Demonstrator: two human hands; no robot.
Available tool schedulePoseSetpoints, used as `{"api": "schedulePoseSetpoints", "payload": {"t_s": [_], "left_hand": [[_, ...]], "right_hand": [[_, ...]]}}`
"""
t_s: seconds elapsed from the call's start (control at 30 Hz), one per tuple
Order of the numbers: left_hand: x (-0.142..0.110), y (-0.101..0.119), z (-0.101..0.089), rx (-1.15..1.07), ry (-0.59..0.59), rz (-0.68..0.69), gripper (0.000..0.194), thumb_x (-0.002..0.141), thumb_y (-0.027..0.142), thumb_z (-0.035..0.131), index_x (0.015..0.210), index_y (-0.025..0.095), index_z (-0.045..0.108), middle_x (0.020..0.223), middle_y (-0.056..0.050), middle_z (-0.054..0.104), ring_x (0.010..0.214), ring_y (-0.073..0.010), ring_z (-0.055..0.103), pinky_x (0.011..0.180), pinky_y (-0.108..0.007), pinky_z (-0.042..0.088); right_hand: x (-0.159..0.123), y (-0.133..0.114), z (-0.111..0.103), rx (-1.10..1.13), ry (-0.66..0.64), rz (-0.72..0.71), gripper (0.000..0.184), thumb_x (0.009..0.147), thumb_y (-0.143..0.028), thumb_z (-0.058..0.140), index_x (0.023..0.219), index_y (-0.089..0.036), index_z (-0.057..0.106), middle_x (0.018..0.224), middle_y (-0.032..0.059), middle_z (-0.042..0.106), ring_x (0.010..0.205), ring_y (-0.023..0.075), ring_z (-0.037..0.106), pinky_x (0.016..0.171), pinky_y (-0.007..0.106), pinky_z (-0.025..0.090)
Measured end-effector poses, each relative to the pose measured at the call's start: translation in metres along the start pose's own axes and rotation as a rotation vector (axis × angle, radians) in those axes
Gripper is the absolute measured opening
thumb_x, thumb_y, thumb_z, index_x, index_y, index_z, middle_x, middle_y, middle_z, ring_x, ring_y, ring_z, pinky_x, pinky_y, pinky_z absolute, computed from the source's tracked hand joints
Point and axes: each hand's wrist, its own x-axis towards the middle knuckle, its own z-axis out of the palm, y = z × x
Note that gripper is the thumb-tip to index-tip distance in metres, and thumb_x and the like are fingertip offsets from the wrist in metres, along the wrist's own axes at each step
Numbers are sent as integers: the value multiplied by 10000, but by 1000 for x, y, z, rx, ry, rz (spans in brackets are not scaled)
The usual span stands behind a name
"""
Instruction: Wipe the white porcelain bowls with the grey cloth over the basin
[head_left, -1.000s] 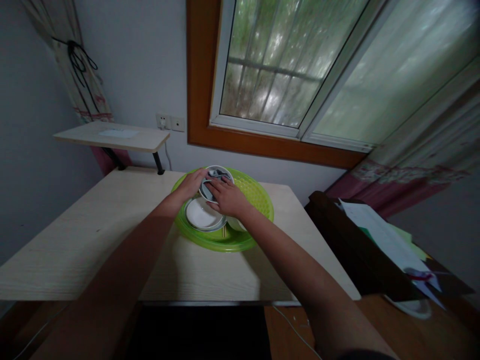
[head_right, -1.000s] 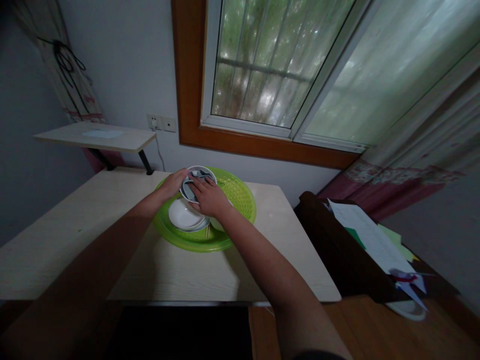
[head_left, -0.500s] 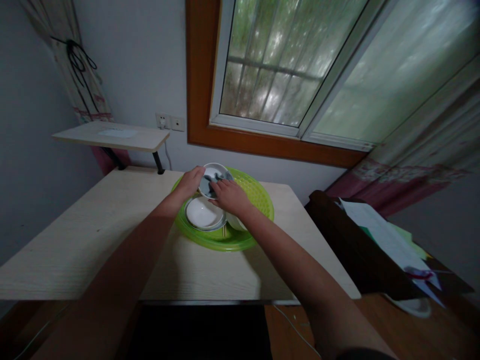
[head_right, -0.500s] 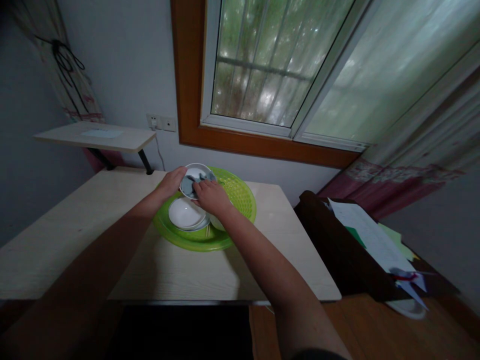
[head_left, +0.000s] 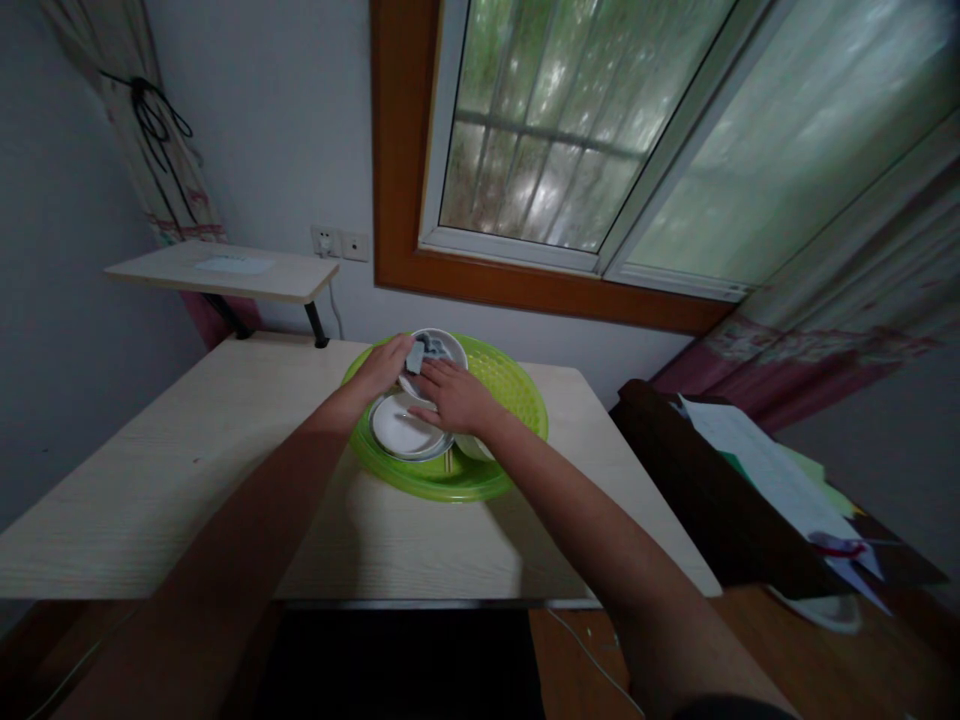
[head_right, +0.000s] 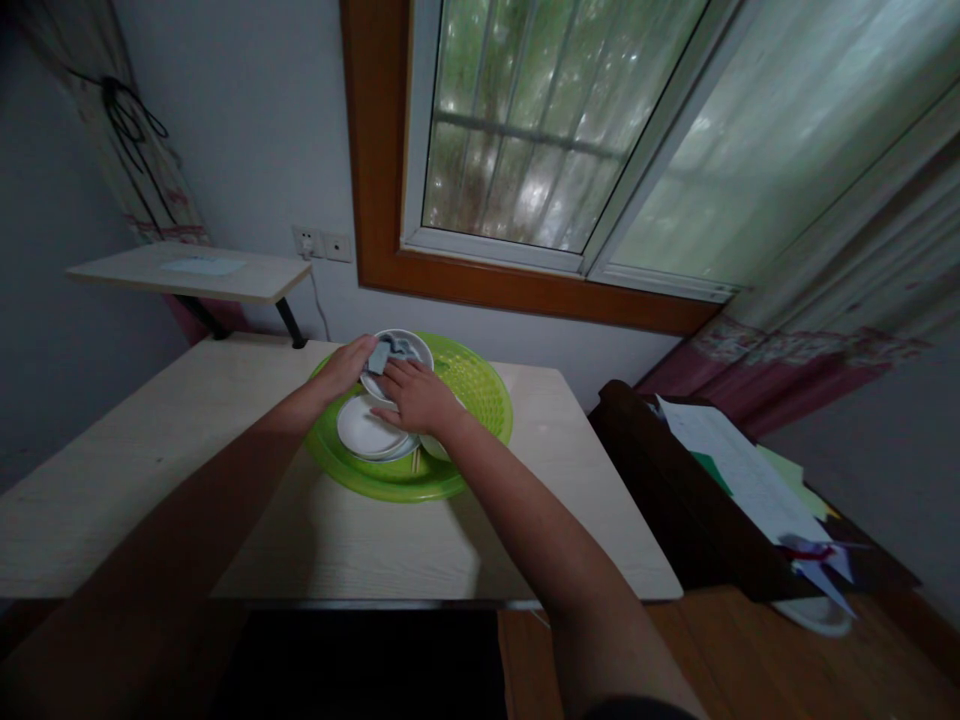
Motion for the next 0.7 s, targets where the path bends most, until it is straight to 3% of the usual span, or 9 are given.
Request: {"api": "schedulePoseSetpoints", "payload": {"t_s": [0.1,0.23,0.4,0.53,0.7], "left_hand": [[-1,0,1,-35,-13,29,435,977,511,308,946,210,620,1014,-76,701,951,-205,613,917,-331,483],[0,1,0,-20,-6,10,443,975,524,315,935,213,627,1003,-76,708,946,-211,616,905,-331,484],[-1,5,-2,7,52,-32,442,977,511,309,911,208,624,989,-85,712,928,-221,616,888,-341,481],[-3,8,-4,23,78,-44,449,977,524,307,892,212,619,959,-79,707,899,-223,607,866,-337,477],[-2,2,-2,50,66,-22,429,981,501,301,873,222,608,947,-71,702,886,-217,599,881,-328,476]], "right_hand": [[0,1,-2,-45,-2,66,696,962,-560,583,1486,-110,495,1531,187,505,1448,342,411,1227,516,283],[1,1,-6,-103,-15,160,737,896,-519,689,1464,-88,503,1504,196,524,1340,363,489,1114,492,408],[5,-5,-14,-165,-61,209,522,916,-502,675,1209,-70,671,1204,214,678,1144,339,583,984,466,448],[7,-6,-16,-168,-85,140,355,963,-434,631,1043,-104,737,1057,175,726,1059,309,621,960,449,422],[3,2,-12,-40,-102,-34,245,989,-275,582,1138,-154,735,1086,118,746,1031,258,655,930,396,440]]}}
